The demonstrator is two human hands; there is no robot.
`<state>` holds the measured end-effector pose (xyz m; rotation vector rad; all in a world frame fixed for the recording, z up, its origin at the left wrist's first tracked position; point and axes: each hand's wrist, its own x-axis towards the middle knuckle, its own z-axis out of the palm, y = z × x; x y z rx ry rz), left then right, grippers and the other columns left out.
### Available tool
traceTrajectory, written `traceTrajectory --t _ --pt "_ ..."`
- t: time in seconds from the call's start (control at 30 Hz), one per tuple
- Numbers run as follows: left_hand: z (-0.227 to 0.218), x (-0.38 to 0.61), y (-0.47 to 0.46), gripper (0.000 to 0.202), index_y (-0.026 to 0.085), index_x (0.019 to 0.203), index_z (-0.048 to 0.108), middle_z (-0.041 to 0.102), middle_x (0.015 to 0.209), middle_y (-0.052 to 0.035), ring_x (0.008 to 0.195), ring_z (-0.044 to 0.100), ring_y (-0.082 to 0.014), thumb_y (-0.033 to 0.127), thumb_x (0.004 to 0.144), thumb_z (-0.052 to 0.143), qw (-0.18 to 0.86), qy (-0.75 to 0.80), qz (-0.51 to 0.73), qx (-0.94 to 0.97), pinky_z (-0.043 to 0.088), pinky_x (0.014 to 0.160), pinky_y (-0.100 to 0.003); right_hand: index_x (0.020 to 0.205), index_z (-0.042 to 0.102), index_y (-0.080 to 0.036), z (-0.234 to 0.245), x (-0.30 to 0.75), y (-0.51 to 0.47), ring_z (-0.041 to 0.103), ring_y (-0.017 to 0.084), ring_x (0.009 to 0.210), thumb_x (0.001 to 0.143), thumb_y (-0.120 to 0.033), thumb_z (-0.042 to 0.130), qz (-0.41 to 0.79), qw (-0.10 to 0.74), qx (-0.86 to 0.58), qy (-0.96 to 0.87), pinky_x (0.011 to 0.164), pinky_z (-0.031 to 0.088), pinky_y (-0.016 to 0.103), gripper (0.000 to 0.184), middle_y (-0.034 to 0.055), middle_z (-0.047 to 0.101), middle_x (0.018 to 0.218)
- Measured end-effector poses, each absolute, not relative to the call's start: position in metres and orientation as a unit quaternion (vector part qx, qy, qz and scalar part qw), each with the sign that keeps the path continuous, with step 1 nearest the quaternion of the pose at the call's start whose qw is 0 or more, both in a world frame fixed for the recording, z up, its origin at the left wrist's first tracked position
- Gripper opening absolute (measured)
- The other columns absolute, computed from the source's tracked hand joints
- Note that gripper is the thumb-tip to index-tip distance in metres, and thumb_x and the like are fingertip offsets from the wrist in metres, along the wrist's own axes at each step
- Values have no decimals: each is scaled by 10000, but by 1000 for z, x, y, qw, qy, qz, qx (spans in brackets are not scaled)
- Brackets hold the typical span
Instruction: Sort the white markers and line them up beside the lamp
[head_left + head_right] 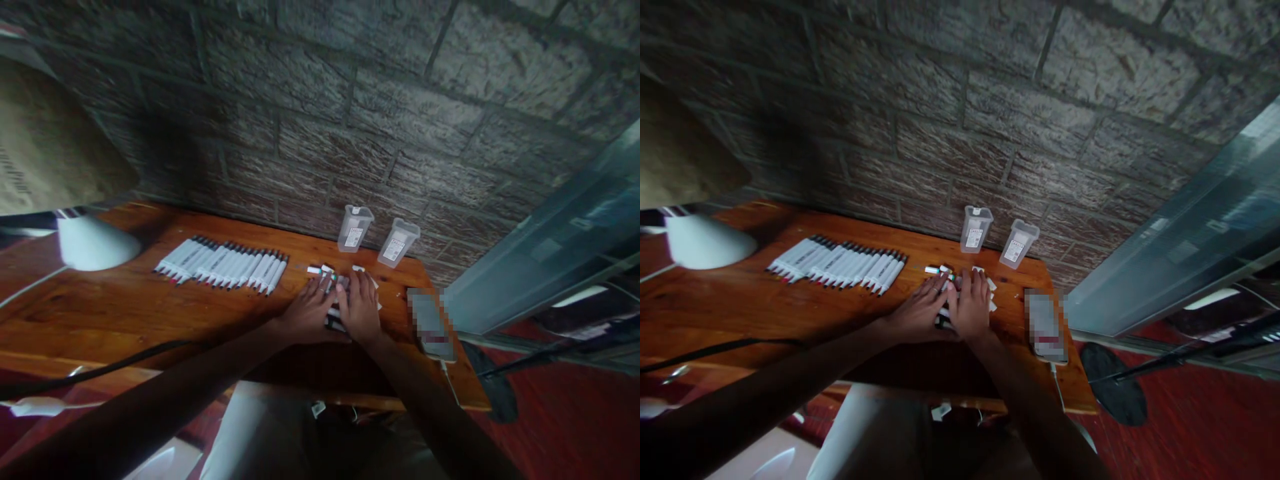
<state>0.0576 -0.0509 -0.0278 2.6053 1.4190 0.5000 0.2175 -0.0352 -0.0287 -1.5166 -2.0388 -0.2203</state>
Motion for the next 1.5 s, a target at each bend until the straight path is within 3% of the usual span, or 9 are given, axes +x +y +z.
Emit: traceTrajectory --t 0.2,0.37,0.57,0.67,0.8,1.1,1.17,1.3,1.5 --pt "-26 51 -38 1316 149 1570 216 95 1653 -211 1514 39 -439 874 558 642 65 509 196 835 112 1209 -575 1365 564 -154 -12 229 12 411 321 1375 1011 -466 370 -25 287 -597 -748 1121 309 516 510 177 505 1451" --pt "-24 57 -15 1305 159 1557 268 163 1636 -229 1502 104 -458 859 535 678 86 510 191 834 146 1199 -591 1098 711 -179 -7 234 25 637 269 1110 1035 -401 316 26 258 -587 -767 1013 433 413 457 142 719 1118" --pt "-30 58 0 1113 148 1517 357 313 1590 -206 1489 250 -355 799 666 656 83 424 249 867 243 1220 -465 1118 679 -204 -6 237 12 688 235 1017 1042 -411 283 71 281 -559 -777 901 479 315 453 103 746 1075" --pt "-28 49 -1 1017 158 1531 331 258 1618 -195 1503 222 -346 776 764 581 71 442 268 853 242 1219 -488 1131 670 -195 -3 253 15 678 240 1048 1040 -429 264 81 310 -569 -757 921 471 319 478 108 737 1103" --pt "-22 53 17 851 91 1526 327 254 1611 -225 1505 215 -351 679 918 430 65 489 255 831 229 1216 -518 1109 678 -170 -4 267 25 656 267 1087 1028 -430 281 93 340 -578 -736 968 453 356 481 139 721 1126" --pt "-9 79 23 577 130 1399 516 588 1398 -165 1335 515 -264 513 1011 330 54 460 348 815 396 1138 -439 1048 690 -166 -12 262 30 666 263 1072 1014 -429 299 140 372 -577 -714 957 457 359 472 145 732 1084" --pt "-2 79 5 688 131 1454 454 508 1478 -174 1400 439 -281 606 959 409 50 437 324 837 319 1184 -451 1060 684 -152 -13 260 33 660 278 1092 1013 -448 277 144 392 -590 -691 965 452 379 505 166 723 1108" --pt "0 87 -27 1146 164 1571 227 208 1631 -204 1512 148 -400 824 703 581 92 412 196 885 144 1209 -575 1101 685 -139 -22 260 42 665 286 1112 1005 -491 235 162 432 -613 -641 958 468 386 579 187 717 1152" --pt "-6 89 -29 1180 201 1585 187 82 1653 -191 1519 48 -418 847 674 570 120 401 165 893 61 1201 -600 1171 660 -142 -38 268 67 702 245 1048 981 -357 193 192 471 -617 -601 858 537 361 548 164 734 1138"
